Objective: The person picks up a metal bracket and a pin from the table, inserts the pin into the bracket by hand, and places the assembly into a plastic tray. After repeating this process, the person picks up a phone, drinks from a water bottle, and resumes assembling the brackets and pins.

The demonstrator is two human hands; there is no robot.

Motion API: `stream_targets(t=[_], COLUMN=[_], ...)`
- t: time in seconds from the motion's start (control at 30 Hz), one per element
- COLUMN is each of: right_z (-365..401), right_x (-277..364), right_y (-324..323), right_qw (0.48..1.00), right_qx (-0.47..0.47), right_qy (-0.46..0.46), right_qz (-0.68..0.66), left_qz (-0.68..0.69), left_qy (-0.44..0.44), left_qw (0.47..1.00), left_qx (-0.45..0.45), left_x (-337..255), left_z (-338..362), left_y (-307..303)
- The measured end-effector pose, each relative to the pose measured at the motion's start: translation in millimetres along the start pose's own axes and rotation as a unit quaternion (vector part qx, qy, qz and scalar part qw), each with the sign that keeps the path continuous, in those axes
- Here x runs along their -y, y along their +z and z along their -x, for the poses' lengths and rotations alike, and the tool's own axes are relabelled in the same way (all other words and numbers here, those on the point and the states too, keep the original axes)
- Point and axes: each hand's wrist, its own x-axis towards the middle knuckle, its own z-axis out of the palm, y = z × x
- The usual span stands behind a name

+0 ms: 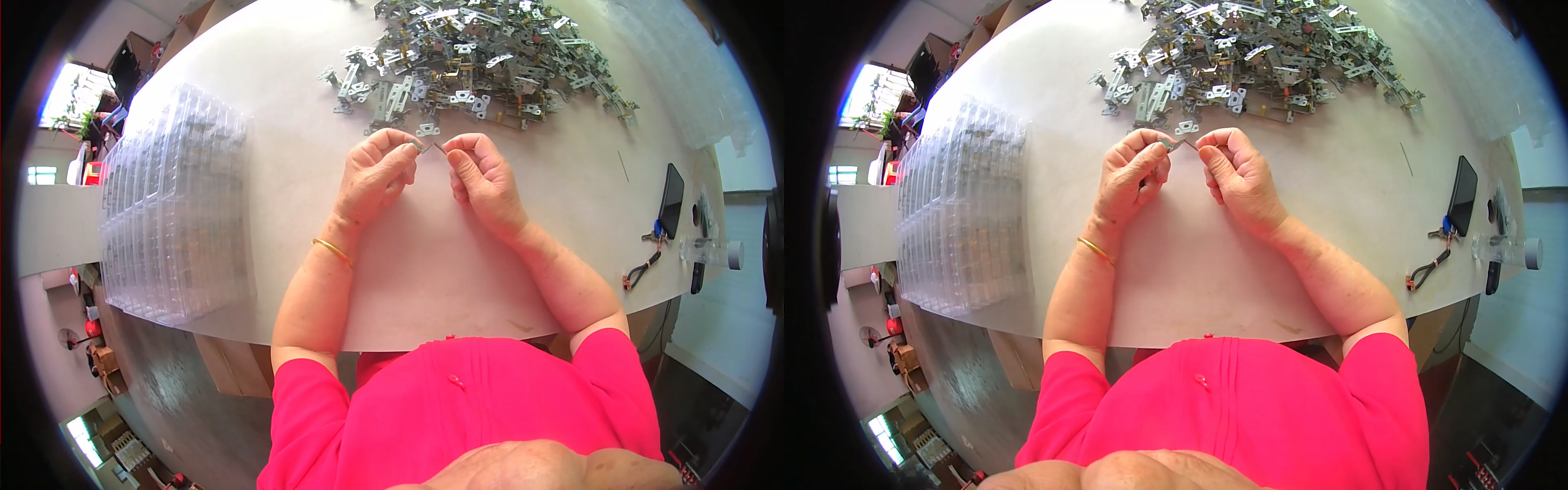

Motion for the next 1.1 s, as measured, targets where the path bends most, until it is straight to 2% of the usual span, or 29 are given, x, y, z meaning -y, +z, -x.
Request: stream_targets(t=[0.23, 0.33, 0.43, 0.63, 0.77, 0.93, 1.03, 1.1], right_z=[-2, -3, -4, -5, -5, -6, -5, -3], right_x=[3, 11, 11, -1, -9, -3, -9, -9], right_y=[-3, -7, -7, -8, -8, -1, -2, -3], right_qw=[0.997, 0.987, 0.988, 0.997, 0.996, 0.981, 0.992, 0.992], right_qx=[0.037, 0.065, 0.054, 0.056, 0.037, -0.024, 0.008, 0.021], right_qy=[0.029, 0.087, 0.101, 0.024, -0.057, -0.191, -0.117, -0.118], right_qz=[-0.053, -0.120, -0.107, -0.050, -0.061, -0.028, -0.057, -0.034], left_qz=[-0.109, -0.113, -0.104, -0.126, -0.273, -0.279, -0.283, -0.318], left_qy=[-0.001, -0.005, 0.017, 0.018, 0.068, 0.151, 0.183, 0.209], left_qw=[0.994, 0.993, 0.993, 0.989, 0.955, 0.947, 0.937, 0.923], left_qx=[0.014, 0.029, 0.054, 0.069, 0.096, -0.053, -0.089, -0.067], left_x=[-3, -6, 4, 5, 11, 15, 25, 25], left_z=[4, 6, 4, 8, 11, 13, 5, 8], left_y=[10, 9, 7, 9, 11, 21, 14, 17])
